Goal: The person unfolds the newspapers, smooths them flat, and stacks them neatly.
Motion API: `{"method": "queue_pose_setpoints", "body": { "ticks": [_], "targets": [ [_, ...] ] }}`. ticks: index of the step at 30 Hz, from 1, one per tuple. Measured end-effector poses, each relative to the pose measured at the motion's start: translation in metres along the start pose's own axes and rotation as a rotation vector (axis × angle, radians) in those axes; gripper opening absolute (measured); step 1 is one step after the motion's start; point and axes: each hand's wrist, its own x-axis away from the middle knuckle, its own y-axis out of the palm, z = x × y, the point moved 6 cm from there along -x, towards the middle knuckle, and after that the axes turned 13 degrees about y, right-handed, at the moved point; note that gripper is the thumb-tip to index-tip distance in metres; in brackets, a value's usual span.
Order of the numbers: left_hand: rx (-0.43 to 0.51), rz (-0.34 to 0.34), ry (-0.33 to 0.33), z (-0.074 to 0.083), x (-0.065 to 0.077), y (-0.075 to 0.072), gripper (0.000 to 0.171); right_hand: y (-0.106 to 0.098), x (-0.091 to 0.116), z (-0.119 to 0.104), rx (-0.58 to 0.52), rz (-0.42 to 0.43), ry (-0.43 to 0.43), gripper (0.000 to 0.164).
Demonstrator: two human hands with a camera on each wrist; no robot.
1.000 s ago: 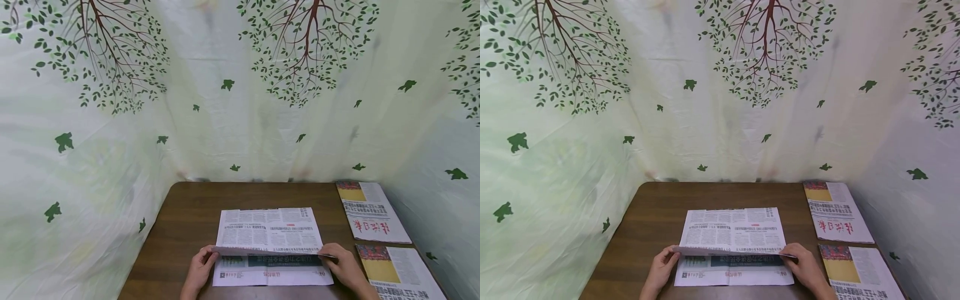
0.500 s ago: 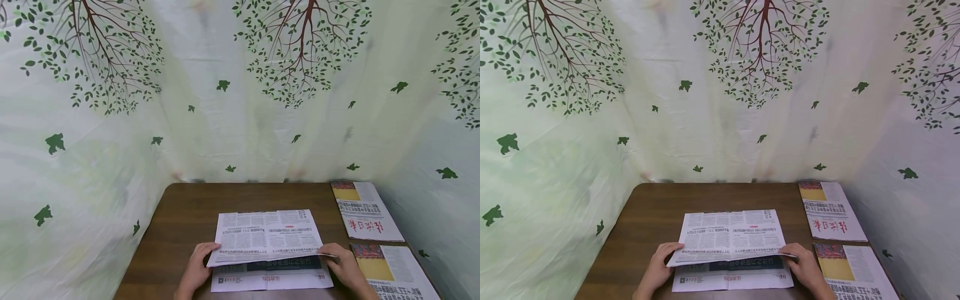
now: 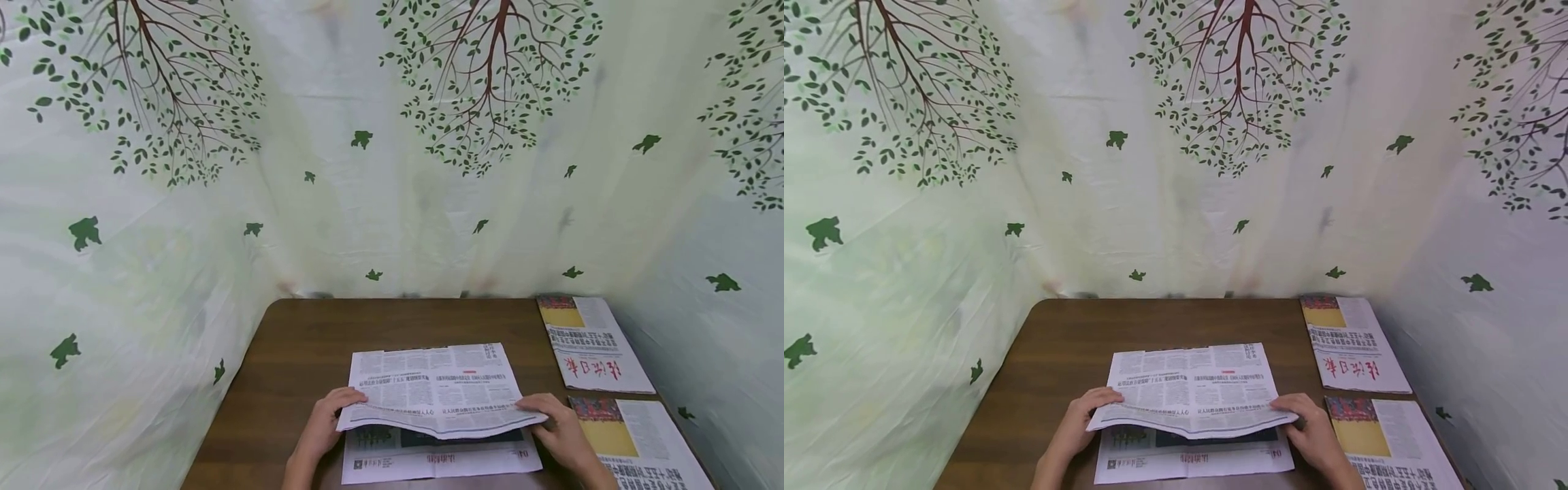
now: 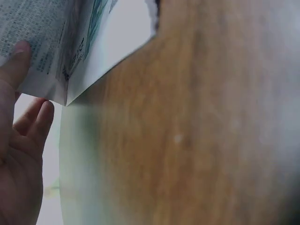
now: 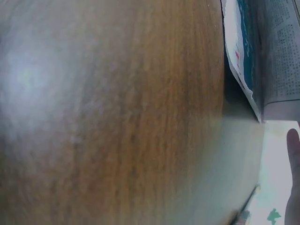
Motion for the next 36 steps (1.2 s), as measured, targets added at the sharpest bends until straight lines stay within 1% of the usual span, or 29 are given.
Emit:
{"method": "queue_pose_setpoints", "body": {
  "ticks": [2,4,8,10,13,18,24,27,32,36],
  "targets": [
    [0.030,0.009,-0.014,0.000,0.001,-0.002,0.029,0.001,-0.002,0.001,0.025,-0.002,0.024,0.061],
    [0.059,0.021,-0.013,0.000,0.001,-0.003,0.029,0.002,-0.003,0.003,0.057,-0.017,0.067,0.059],
    [0.087,0.056,0.026,0.002,0.002,-0.005,0.028,0.003,-0.006,0.006,0.120,-0.063,0.170,0.054],
    [0.086,0.067,0.045,0.004,0.002,-0.005,0.028,0.003,-0.007,0.007,0.138,-0.082,0.199,0.051],
    [0.094,0.077,0.051,0.005,0.001,-0.006,0.028,0.003,-0.009,0.006,0.147,-0.092,0.199,0.047],
    [0.110,0.069,0.038,0.007,0.001,-0.009,0.029,0.005,-0.012,0.003,0.140,-0.093,0.163,0.041],
    [0.100,0.045,0.029,0.007,-0.001,-0.012,0.029,0.006,-0.015,0.003,0.155,-0.071,0.184,0.038],
    [0.099,0.044,0.018,0.008,-0.003,-0.013,0.029,0.005,-0.015,0.005,0.144,-0.059,0.197,0.038],
    [0.084,0.062,0.019,0.011,-0.005,-0.018,0.032,0.003,-0.016,0.008,0.166,-0.034,0.216,0.038],
    [0.081,0.097,0.028,0.014,-0.007,-0.022,0.034,0.003,-0.016,0.008,0.193,-0.006,0.195,0.041]
  ]
}}
